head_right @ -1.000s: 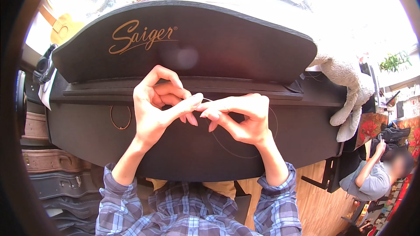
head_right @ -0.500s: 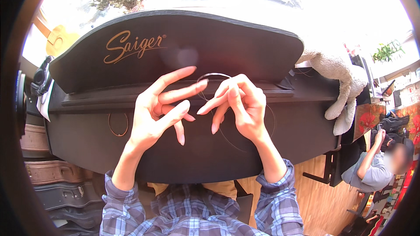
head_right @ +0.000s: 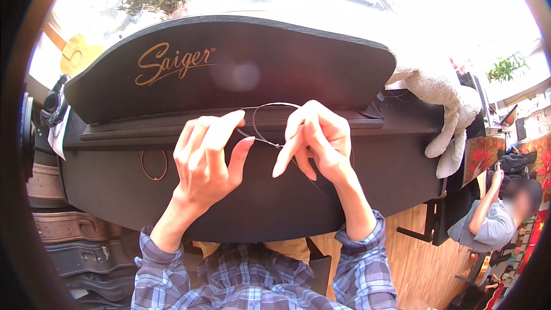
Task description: The person shapes a thin copper wire into a circular loop by hand, then picks up a longer silver wire and begins bending it into a similar loop. The person works over a black piano lid in a room with stacked instrument cases.
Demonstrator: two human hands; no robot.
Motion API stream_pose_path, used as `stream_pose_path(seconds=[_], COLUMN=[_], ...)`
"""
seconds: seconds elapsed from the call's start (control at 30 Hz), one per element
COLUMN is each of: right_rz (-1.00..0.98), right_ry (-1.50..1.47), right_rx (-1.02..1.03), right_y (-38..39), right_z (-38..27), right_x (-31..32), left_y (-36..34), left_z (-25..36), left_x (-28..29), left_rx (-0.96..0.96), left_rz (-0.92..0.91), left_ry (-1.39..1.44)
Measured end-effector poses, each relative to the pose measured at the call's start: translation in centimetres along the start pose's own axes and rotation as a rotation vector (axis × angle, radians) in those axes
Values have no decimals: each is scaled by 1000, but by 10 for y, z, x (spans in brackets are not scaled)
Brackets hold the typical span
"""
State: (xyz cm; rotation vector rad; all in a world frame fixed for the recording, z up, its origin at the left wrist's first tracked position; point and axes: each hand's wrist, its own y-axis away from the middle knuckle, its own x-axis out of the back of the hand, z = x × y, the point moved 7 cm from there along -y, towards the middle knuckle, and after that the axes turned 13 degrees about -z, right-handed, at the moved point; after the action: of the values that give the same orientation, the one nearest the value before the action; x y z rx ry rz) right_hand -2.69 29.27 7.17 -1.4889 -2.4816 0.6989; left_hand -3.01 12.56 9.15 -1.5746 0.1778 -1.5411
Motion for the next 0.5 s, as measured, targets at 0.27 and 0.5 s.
stream_pose_path(seconds=[0.27, 0.5], right_rz=[118, 240], right_ry=[2, 106], right_rx=[-168, -76], right_y=[2, 4], right_z=[6, -1], right_x=[7, 17], left_y=[0, 0], left_z=[-5, -26], left_x=[0, 17], left_rx=[-5, 58], left_rz=[55, 178], left_ry=[447, 350])
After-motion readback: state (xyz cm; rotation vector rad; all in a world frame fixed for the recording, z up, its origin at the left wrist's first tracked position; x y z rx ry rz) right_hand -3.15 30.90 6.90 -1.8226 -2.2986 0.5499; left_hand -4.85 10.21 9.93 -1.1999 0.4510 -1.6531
